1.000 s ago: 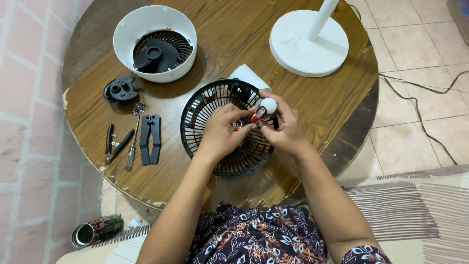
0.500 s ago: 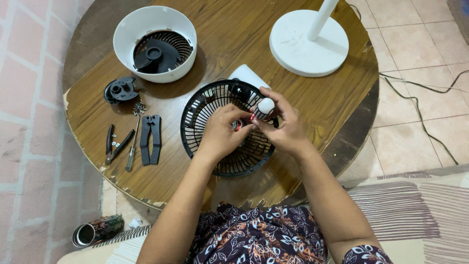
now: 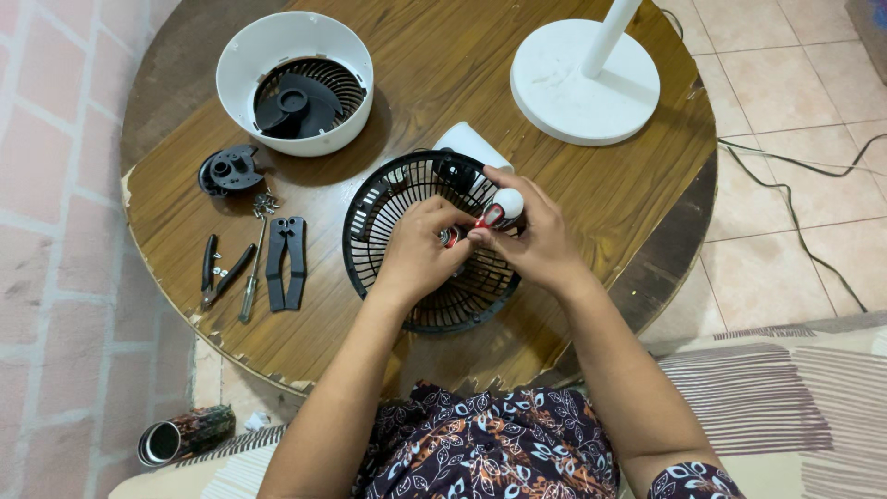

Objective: The person uses a screwdriver to tighten screws on the motor housing of a disassembled table fan. They repeatedly adjust the motor and fan cage, then use pliers to handle small parts and wires on the table.

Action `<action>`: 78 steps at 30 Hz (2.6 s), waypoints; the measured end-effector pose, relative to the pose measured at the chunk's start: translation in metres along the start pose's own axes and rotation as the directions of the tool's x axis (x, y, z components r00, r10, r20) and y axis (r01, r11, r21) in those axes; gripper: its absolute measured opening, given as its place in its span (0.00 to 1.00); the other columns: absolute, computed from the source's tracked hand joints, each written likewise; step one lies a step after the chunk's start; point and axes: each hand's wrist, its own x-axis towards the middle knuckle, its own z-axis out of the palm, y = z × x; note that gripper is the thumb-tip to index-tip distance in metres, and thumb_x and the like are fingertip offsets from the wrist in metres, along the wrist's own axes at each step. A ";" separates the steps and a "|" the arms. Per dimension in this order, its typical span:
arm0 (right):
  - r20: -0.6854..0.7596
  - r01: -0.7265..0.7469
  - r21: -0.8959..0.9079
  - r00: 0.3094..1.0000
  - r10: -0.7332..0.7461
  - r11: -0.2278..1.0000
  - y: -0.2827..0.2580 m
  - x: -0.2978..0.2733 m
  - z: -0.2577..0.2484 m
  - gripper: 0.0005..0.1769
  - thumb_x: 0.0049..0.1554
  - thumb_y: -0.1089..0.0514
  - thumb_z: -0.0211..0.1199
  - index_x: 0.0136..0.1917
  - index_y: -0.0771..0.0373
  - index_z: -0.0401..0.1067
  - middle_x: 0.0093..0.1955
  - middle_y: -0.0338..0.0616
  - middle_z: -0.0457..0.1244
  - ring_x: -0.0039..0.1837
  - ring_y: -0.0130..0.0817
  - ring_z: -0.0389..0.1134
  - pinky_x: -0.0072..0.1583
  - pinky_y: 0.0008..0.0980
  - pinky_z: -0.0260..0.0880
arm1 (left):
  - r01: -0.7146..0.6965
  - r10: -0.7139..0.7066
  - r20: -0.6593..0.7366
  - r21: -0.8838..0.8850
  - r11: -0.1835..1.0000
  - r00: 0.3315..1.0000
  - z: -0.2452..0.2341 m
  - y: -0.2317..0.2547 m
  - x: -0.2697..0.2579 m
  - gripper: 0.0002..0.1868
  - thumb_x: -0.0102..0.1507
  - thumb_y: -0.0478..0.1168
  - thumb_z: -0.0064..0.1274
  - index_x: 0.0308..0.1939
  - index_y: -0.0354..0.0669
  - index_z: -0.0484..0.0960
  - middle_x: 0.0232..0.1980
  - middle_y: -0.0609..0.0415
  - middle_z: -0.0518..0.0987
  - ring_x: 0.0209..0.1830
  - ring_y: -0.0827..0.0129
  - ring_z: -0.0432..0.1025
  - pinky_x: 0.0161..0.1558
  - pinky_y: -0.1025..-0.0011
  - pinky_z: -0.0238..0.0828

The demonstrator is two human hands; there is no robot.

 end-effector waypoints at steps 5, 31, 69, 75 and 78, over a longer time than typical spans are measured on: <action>0.114 -0.235 0.300 0.971 0.210 0.924 0.007 -0.001 0.002 0.38 0.56 0.67 0.68 0.77 0.59 0.59 0.61 0.44 0.69 0.63 0.32 0.71 0.65 0.33 0.75 | 0.084 -0.085 0.051 0.030 0.996 0.995 -0.003 0.002 0.001 0.14 0.56 0.46 0.65 0.40 0.42 0.87 0.37 0.53 0.79 0.42 0.59 0.74 0.46 0.62 0.69; 0.165 -0.195 0.334 0.975 0.147 0.922 0.015 -0.007 0.007 0.47 0.59 0.70 0.64 0.84 0.58 0.45 0.70 0.46 0.64 0.66 0.27 0.66 0.66 0.30 0.70 | 0.057 -0.057 -0.005 0.003 0.998 0.998 0.001 -0.001 -0.001 0.10 0.56 0.42 0.63 0.38 0.43 0.87 0.38 0.54 0.79 0.42 0.60 0.74 0.46 0.63 0.70; 0.064 -0.220 0.419 0.975 0.213 0.881 0.029 -0.012 0.016 0.43 0.62 0.72 0.57 0.84 0.63 0.41 0.62 0.47 0.67 0.63 0.30 0.68 0.69 0.35 0.68 | 0.108 -0.108 0.015 0.019 0.994 0.994 -0.005 0.004 0.000 0.12 0.57 0.46 0.66 0.36 0.42 0.88 0.38 0.55 0.80 0.43 0.62 0.74 0.47 0.63 0.70; -0.085 -0.112 0.516 0.980 0.181 0.849 0.032 -0.020 0.013 0.42 0.64 0.70 0.57 0.84 0.64 0.39 0.62 0.51 0.67 0.62 0.35 0.70 0.67 0.37 0.72 | 0.021 -0.023 -0.034 -0.059 0.998 0.999 -0.006 0.000 0.000 0.15 0.57 0.48 0.66 0.35 0.40 0.87 0.36 0.52 0.80 0.39 0.59 0.76 0.42 0.64 0.71; -0.170 -0.103 0.626 0.949 0.264 0.773 0.032 -0.026 0.013 0.41 0.64 0.71 0.57 0.83 0.64 0.40 0.62 0.54 0.66 0.61 0.38 0.71 0.64 0.38 0.75 | 0.052 -0.056 -0.037 -0.118 0.992 0.998 -0.007 -0.004 -0.003 0.14 0.62 0.47 0.61 0.34 0.38 0.86 0.36 0.51 0.80 0.39 0.58 0.76 0.42 0.64 0.71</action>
